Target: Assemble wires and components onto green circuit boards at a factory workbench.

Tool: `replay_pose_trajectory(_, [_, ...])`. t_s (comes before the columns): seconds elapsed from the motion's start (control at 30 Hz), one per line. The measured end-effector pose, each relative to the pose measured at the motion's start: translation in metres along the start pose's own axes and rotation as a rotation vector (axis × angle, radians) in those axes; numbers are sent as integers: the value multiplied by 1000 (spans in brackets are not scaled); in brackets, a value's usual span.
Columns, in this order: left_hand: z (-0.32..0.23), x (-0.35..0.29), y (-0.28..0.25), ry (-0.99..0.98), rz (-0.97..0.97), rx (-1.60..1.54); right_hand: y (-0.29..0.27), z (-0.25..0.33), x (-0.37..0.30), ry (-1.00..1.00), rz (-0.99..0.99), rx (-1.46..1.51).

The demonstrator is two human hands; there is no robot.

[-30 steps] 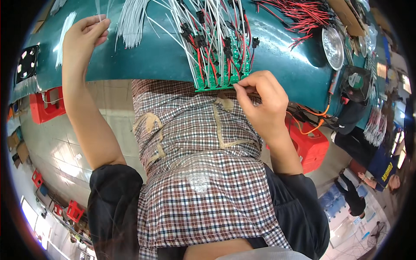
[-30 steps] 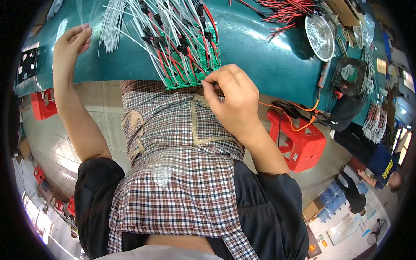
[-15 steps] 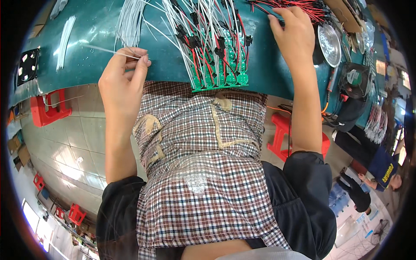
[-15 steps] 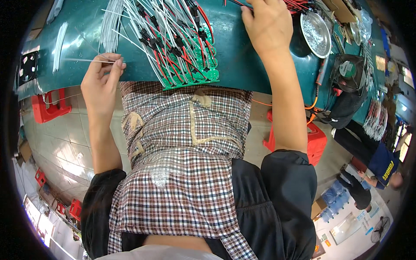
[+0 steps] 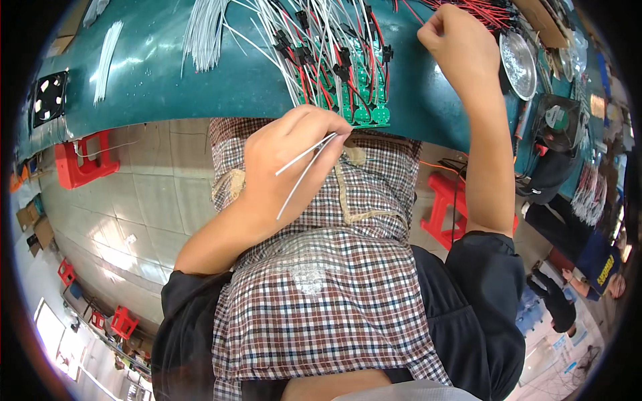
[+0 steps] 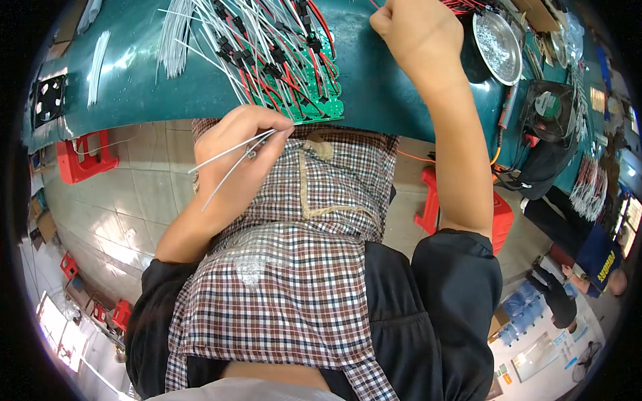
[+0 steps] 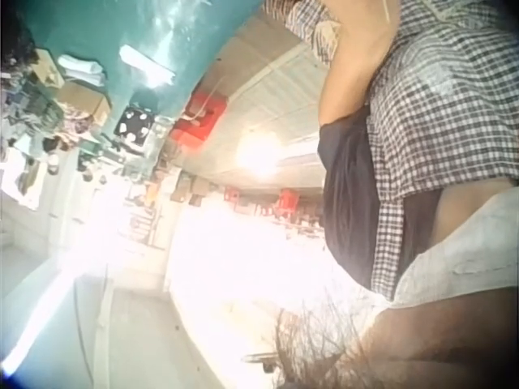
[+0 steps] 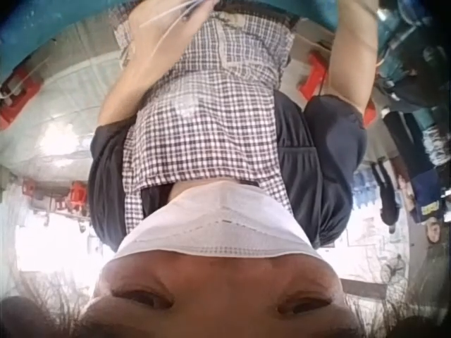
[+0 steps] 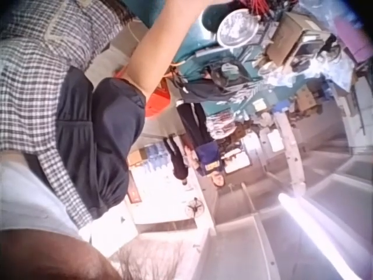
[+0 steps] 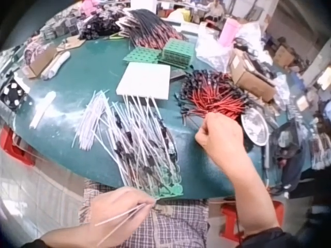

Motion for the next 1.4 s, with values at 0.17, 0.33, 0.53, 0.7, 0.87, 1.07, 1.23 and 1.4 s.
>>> replay_pose_trajectory(0.17, [-4,3,11,53,-40,86,-6,-17,-21,329,159,366])
replay_pose_trajectory(0.33, [-6,4,12,71,-50,114,-12,-25,-46,514,13,937])
replay_pose_trajectory(0.53, [-6,4,11,67,-57,135,-39,-28,-59,384,-233,1045])
replay_pose_trajectory(0.7, [-6,4,12,74,-58,146,-60,-22,-72,367,-465,1016])
replay_pose_trajectory(0.87, [-9,5,12,89,-64,155,-54,-29,-93,499,-465,1027])
replay_pose_trajectory(1.07, [-14,6,11,121,-67,169,-27,-28,-106,535,-168,753])
replay_pose_trajectory(1.23, [-14,7,14,80,-6,196,-23,-31,-116,555,-259,904])
replay_pose_trajectory(1.4, [-10,11,19,-13,67,187,-12,-33,-129,674,-234,959])
Point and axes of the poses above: each hand's wrist, its own x-axis towards the middle knuckle, its own y-axis out of the palm, z = x × y, the point moved 9 cm from there along x, towards the middle knuckle, and after that the axes turned 10 degrees about x, right-handed, at the moved point
